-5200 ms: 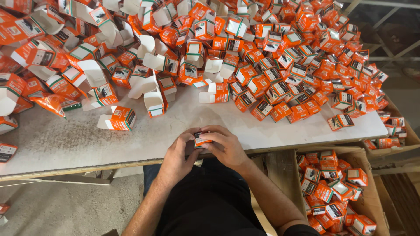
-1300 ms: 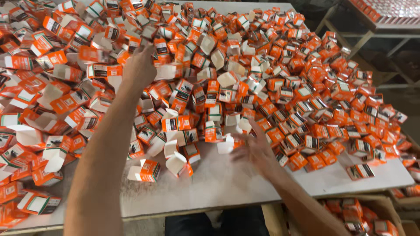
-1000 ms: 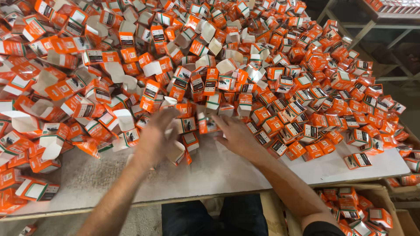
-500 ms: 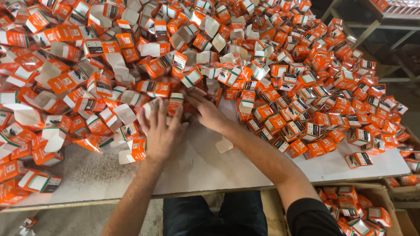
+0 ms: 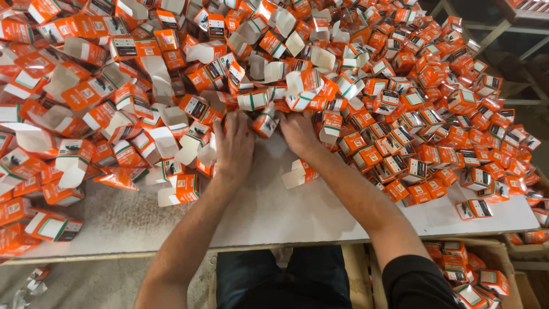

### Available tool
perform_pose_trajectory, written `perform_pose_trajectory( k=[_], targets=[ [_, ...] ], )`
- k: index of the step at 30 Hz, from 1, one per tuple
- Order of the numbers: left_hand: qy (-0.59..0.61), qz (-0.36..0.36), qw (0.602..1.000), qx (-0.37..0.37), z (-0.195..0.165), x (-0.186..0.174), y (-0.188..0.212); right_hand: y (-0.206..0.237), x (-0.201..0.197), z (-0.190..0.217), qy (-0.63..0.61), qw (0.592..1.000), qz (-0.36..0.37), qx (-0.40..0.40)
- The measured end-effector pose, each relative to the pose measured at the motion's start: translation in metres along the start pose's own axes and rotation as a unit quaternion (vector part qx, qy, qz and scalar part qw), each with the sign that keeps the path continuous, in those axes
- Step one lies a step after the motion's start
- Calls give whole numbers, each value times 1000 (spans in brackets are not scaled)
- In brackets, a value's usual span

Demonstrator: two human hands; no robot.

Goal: The person picks up flat, unfolded orange and white cardboard boxes from a large pile on the table, folds each one by hand into shape, and places the folded boxes into a cardboard box below the table. They repeat this folding cycle continuously, occasionally reaching across the pile for the next flat box.

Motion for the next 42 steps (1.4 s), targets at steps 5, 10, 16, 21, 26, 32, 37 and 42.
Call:
perform_pose_trajectory(
  k=[5, 10, 16, 21, 26, 32, 37, 42],
  targets=[
    [-48, -6, 998, 36, -3, 7, -16, -16, -39, 2, -163, 983, -12, 83],
    [-47, 47, 996, 55, -6, 7, -17, -7, -148, 17, -261, 949, -178, 0],
    [106, -111, 987, -44, 11, -18, -12, 103, -226, 60, -279, 939, -198, 41],
    [633, -231, 728, -126, 18, -47, -38, 167, -208, 105, -199, 976, -86, 2],
    [822, -51, 551, -131, -19, -65, -98, 167, -172, 134, -203, 976, -71, 30],
    [492, -20, 843, 219, -65, -59, -6, 183, -172, 143, -299, 953, -43, 7],
    [340, -76, 915, 204, -88, -52, 39, 205, -168, 154, -232, 967, -107, -18],
    [277, -193, 891, 304, -101, -56, 19, 218, -142, 146, -228, 965, -125, -8]
  ],
)
Point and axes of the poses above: each hand's wrist, its own y-axis away from the middle knuckle, its own x-axis out of the palm, z = x × y, the point moved 2 cm from there along -y, towards the middle knuckle, and after that the axes turned 9 degrees about -y, right-handed, at the moved point
